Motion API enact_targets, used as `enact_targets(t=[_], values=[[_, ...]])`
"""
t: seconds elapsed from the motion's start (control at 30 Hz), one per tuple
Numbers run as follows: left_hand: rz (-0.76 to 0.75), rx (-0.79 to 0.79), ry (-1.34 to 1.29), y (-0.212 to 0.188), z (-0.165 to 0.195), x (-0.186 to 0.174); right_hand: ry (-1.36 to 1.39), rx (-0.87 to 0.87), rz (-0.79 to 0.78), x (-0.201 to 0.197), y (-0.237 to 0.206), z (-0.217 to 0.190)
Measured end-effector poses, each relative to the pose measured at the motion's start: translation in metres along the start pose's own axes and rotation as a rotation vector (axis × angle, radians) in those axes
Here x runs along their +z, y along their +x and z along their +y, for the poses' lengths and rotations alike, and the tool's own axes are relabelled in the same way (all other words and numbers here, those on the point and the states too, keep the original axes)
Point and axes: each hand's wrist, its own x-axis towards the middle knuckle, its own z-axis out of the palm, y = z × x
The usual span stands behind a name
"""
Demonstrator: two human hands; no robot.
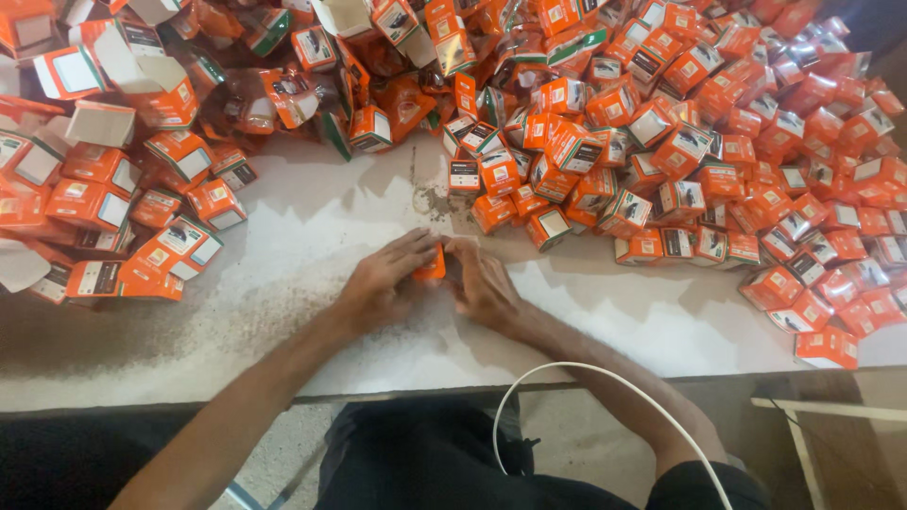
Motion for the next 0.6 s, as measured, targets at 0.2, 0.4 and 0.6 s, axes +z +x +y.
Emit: enact_targets(t=[0.2,0.4,0.6], values=[[0.035,-0.018,0.007,0.0025,0.0030,-0.0022,-0.035,0.016,-0.001,0.0023,-0.0054,0.0056],[0.062,-0.048,-0.039,0.0000,0.0001,0.0009,-0.053,0.002,0.003,0.0012,-0.0044,0.0041],[-0.069,0.036,0.198,-0.0063,0.0019,-0.0050,-0.036,0.067,-0.039,-0.0030,-0.0014,0.0011]])
